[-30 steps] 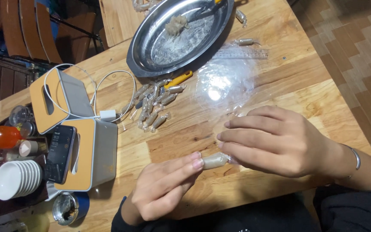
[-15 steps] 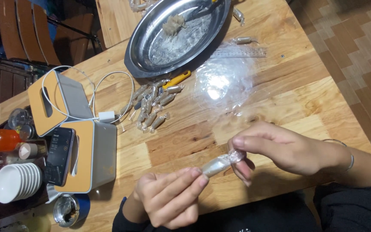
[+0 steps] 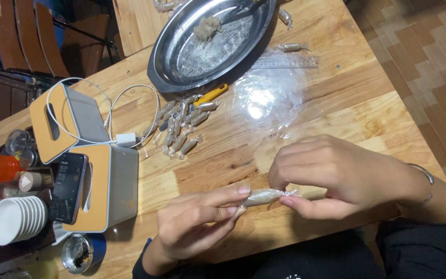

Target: Filling small plastic sleeves with food paste using a spatula and rolling them into individual portions.

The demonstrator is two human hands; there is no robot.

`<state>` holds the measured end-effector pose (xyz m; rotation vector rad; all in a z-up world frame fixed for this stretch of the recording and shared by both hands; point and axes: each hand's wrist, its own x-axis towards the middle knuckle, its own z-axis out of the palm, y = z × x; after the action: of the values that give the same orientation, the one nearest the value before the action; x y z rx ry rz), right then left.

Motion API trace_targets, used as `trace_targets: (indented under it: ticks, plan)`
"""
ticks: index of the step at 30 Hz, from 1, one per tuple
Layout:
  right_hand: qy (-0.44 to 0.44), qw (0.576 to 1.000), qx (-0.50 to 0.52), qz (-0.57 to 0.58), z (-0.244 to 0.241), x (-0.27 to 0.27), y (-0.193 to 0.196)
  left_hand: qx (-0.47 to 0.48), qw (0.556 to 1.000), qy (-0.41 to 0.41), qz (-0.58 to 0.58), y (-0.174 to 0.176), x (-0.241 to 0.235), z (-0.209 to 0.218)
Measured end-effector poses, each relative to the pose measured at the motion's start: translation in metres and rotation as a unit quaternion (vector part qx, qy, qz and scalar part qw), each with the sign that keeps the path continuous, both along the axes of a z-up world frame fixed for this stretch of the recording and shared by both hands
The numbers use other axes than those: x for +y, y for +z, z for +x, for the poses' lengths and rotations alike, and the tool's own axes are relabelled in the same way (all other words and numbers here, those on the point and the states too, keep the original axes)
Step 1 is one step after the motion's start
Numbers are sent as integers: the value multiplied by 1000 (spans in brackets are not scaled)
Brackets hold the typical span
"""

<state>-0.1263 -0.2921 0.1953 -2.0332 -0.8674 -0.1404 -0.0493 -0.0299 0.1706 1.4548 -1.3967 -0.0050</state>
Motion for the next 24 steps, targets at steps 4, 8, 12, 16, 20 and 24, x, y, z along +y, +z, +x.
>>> trace_targets:
  ticks: [4, 8, 12, 16, 20, 24]
  plan:
    - [11, 1000, 14, 24, 4, 2, -7, -28, 999, 26, 3, -2, 5, 1]
    - [28, 998, 43, 33, 6, 3, -5, -145, 988, 28, 39, -1, 9, 9]
    - [29, 998, 55, 30, 5, 2, -7, -270, 962, 2, -23, 2, -1, 22]
    - [33, 997, 70, 29, 6, -3, -9, -328, 944, 25, -32, 0, -4, 24]
    - [64, 993, 85, 40, 8, -6, -8, -317, 948, 11, -36, 12, -2, 22]
    - [69, 993, 89, 29, 9, -7, -12, -248, 968, -19, -36, 7, 5, 17]
